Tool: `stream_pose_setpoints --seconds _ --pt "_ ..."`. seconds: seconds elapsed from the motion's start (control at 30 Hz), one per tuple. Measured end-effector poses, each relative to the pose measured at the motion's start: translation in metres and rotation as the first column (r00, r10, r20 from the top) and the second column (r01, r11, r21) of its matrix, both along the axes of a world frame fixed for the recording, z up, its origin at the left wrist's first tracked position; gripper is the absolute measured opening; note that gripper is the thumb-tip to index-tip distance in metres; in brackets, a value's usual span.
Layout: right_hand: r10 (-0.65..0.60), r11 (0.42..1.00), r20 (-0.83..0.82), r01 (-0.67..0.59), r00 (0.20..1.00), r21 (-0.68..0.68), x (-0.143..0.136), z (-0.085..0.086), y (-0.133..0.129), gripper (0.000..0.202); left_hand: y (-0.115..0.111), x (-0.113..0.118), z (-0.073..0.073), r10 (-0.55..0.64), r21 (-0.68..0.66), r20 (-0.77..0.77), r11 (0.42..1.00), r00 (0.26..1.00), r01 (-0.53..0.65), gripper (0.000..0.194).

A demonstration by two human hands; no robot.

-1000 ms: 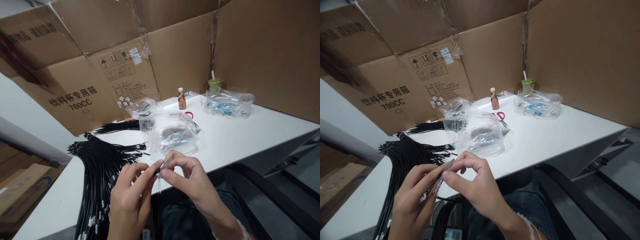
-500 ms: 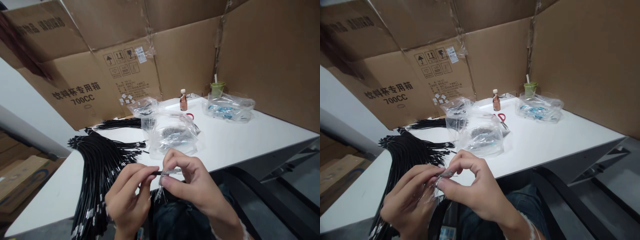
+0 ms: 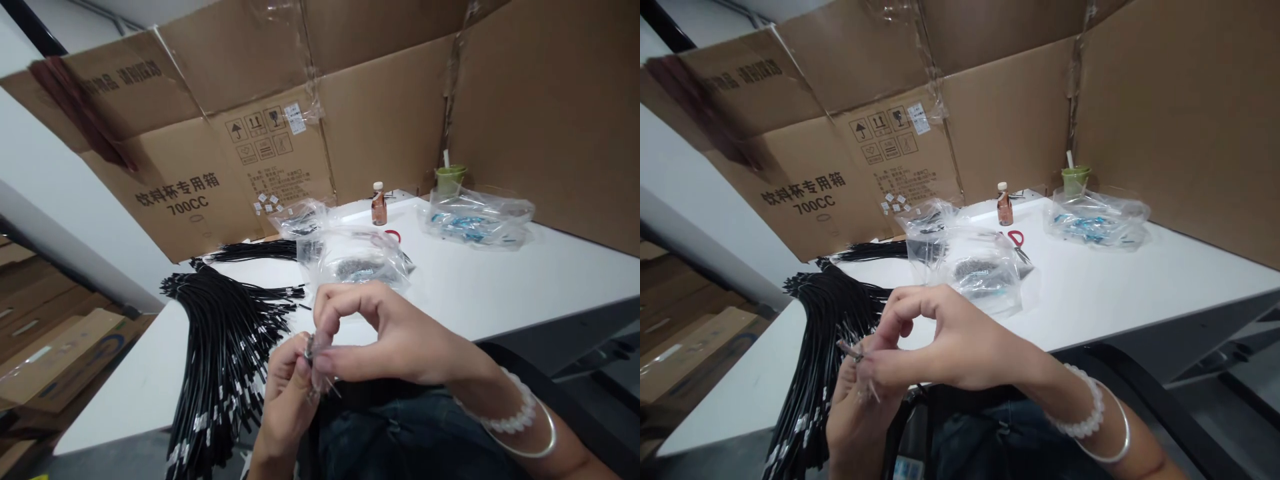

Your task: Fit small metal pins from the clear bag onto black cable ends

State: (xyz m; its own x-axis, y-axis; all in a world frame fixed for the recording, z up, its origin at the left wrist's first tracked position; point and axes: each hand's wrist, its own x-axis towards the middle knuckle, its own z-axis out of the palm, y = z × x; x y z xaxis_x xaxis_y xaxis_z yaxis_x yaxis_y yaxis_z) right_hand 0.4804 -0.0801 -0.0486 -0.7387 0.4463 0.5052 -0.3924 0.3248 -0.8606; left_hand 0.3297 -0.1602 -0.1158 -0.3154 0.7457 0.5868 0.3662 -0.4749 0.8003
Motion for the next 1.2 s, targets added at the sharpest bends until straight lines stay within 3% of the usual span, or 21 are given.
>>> stream_pose_setpoints --seconds 0.07,0.17,0.3,0.5,0.57,0.63,0.67,0.73,0.83,0.9,0.97,1.1,1.2 --pt "-0.159 0.985 -0.025 0.16 0.987 0.058 -0.002 0.0 -0.007 0.013 0.0 -0.004 -0.003 0.033 0.061 0.007 0.998 0.999 -0.033 0.037" --pt "-0.366 0.917 -0.079 0.373 0.927 0.139 -0.008 -0.001 -0.019 0.016 0.001 -0.008 -0.009 0.162 0.183 -0.045 0.971 0.986 -0.151 0.013" --pt "-0.43 0.878 -0.109 0.443 0.896 0.179 -0.016 -0.006 -0.023 0.018 0.003 -0.009 -0.015 0.299 0.295 -0.116 0.921 0.947 -0.254 0.009" --pt "-0.329 0.915 -0.144 0.353 0.933 0.196 -0.017 -0.01 -0.02 0.015 0.006 -0.006 -0.013 0.219 0.312 -0.08 0.932 0.973 -0.184 0.011" --pt "-0.27 0.954 -0.158 0.285 0.95 0.088 -0.02 -0.012 -0.019 0.016 0.007 -0.006 -0.012 0.157 0.307 -0.045 0.942 0.987 -0.136 0.012" --pt "-0.151 0.985 -0.174 0.133 0.973 -0.109 -0.025 -0.015 -0.018 0.018 0.008 -0.006 -0.011 0.084 0.308 -0.011 0.948 0.996 -0.077 0.014" --pt "-0.085 0.973 -0.191 0.04 0.978 -0.227 -0.029 -0.016 -0.018 0.019 0.009 -0.005 -0.01 0.051 0.305 0.003 0.951 0.999 -0.049 0.016" --pt "0.004 0.89 -0.231 -0.109 0.973 -0.443 -0.036 -0.02 -0.019 0.022 0.01 -0.006 -0.009 -0.005 0.294 0.022 0.956 1.0 -0.002 0.018" --pt "0.03 0.78 -0.258 -0.184 0.966 -0.598 -0.042 -0.022 -0.021 0.024 0.01 -0.007 -0.006 -0.046 0.277 0.047 0.96 0.998 0.031 0.02" --pt "0.053 0.792 -0.254 -0.196 0.966 -0.578 -0.041 -0.022 -0.022 0.023 0.009 -0.009 -0.004 -0.057 0.256 0.064 0.966 0.996 0.039 0.024" --pt "0.061 0.851 -0.225 -0.169 0.972 -0.497 -0.038 -0.019 -0.021 0.021 0.008 -0.01 -0.002 -0.06 0.23 0.079 0.972 0.995 0.041 0.027" --pt "-0.018 0.938 -0.097 -0.017 0.995 -0.345 -0.031 -0.007 -0.01 0.02 0.007 -0.014 -0.001 -0.053 0.242 0.072 0.97 0.996 0.034 0.025" --pt "0.152 0.924 0.0 -0.143 0.988 -0.355 -0.03 0.003 0.0 0.026 0.008 -0.019 -0.005 -0.032 0.283 0.023 0.959 0.999 0.024 0.015"
